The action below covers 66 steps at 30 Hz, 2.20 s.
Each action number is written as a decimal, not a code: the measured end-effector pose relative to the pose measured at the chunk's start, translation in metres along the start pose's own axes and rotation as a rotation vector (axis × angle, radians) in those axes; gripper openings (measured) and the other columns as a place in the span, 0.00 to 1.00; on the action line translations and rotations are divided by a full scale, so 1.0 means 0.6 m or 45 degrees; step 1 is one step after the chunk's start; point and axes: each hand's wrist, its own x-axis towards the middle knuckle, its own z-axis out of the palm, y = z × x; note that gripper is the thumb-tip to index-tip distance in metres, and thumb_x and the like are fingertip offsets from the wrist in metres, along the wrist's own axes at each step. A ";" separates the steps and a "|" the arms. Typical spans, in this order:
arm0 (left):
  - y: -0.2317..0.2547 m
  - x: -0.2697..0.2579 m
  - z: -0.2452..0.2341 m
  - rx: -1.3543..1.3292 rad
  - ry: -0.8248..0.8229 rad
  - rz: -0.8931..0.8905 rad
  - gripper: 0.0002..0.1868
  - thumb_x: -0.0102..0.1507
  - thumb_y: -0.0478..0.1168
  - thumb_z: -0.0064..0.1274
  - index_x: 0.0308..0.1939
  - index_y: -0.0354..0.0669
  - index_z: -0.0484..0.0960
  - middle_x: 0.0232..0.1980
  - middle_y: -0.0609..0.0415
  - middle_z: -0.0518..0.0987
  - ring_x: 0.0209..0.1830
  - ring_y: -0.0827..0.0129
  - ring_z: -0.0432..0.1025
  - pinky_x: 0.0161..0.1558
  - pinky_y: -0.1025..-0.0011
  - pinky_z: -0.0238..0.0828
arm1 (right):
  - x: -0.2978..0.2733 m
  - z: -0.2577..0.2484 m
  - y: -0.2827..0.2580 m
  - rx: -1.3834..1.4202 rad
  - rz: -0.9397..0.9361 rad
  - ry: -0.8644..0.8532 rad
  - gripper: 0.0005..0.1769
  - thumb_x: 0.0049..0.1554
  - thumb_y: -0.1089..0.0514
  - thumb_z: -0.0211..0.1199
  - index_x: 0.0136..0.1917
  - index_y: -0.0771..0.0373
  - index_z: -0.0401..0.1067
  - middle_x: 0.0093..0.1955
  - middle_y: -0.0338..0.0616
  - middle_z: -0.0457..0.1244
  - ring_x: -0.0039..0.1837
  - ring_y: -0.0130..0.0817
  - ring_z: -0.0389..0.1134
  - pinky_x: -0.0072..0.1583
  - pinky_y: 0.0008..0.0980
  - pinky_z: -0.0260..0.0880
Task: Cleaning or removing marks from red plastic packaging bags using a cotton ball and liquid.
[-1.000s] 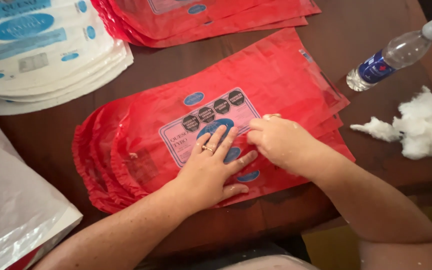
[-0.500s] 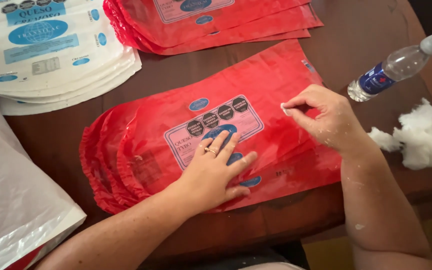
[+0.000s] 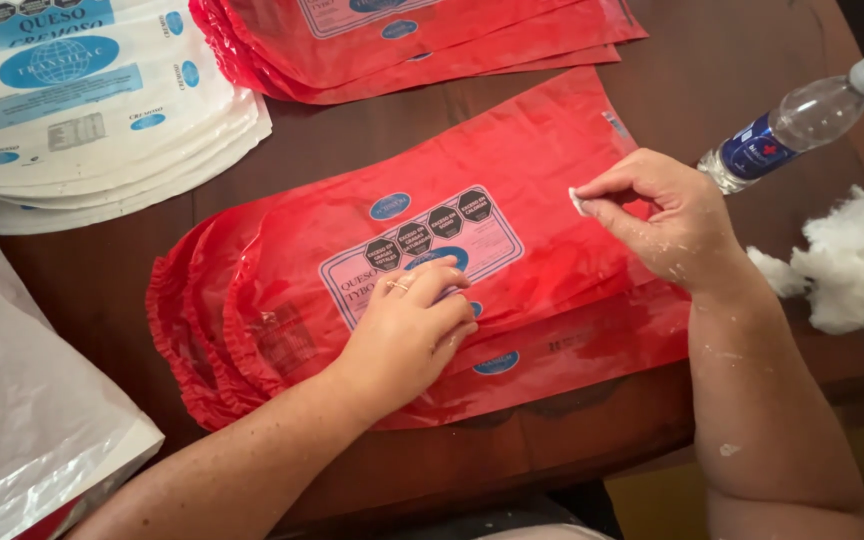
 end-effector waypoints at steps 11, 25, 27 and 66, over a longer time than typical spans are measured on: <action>0.015 0.007 -0.018 0.066 0.129 0.149 0.06 0.68 0.43 0.58 0.35 0.52 0.83 0.54 0.63 0.78 0.65 0.64 0.71 0.64 0.60 0.59 | -0.001 0.001 -0.013 -0.096 -0.015 -0.122 0.04 0.60 0.70 0.68 0.49 0.65 0.78 0.46 0.44 0.68 0.48 0.29 0.69 0.55 0.24 0.70; 0.036 0.013 -0.040 0.169 0.160 0.455 0.07 0.67 0.28 0.49 0.34 0.42 0.76 0.46 0.50 0.79 0.58 0.56 0.77 0.59 0.58 0.70 | 0.003 0.010 -0.030 -0.059 -0.125 -0.416 0.06 0.57 0.71 0.65 0.47 0.64 0.77 0.47 0.43 0.69 0.51 0.31 0.71 0.56 0.26 0.72; 0.034 0.011 -0.036 0.188 0.118 0.482 0.08 0.65 0.25 0.49 0.35 0.41 0.77 0.45 0.49 0.80 0.57 0.54 0.78 0.58 0.57 0.71 | 0.003 0.009 -0.029 -0.098 -0.139 -0.426 0.07 0.57 0.71 0.64 0.46 0.63 0.77 0.47 0.42 0.69 0.51 0.31 0.71 0.56 0.27 0.72; 0.049 -0.009 -0.008 -0.105 -0.207 0.184 0.09 0.70 0.42 0.45 0.45 0.42 0.78 0.56 0.48 0.82 0.61 0.60 0.75 0.68 0.58 0.61 | -0.002 -0.006 -0.020 -0.138 -0.278 -0.058 0.05 0.60 0.78 0.64 0.47 0.73 0.75 0.48 0.54 0.69 0.52 0.43 0.70 0.59 0.35 0.72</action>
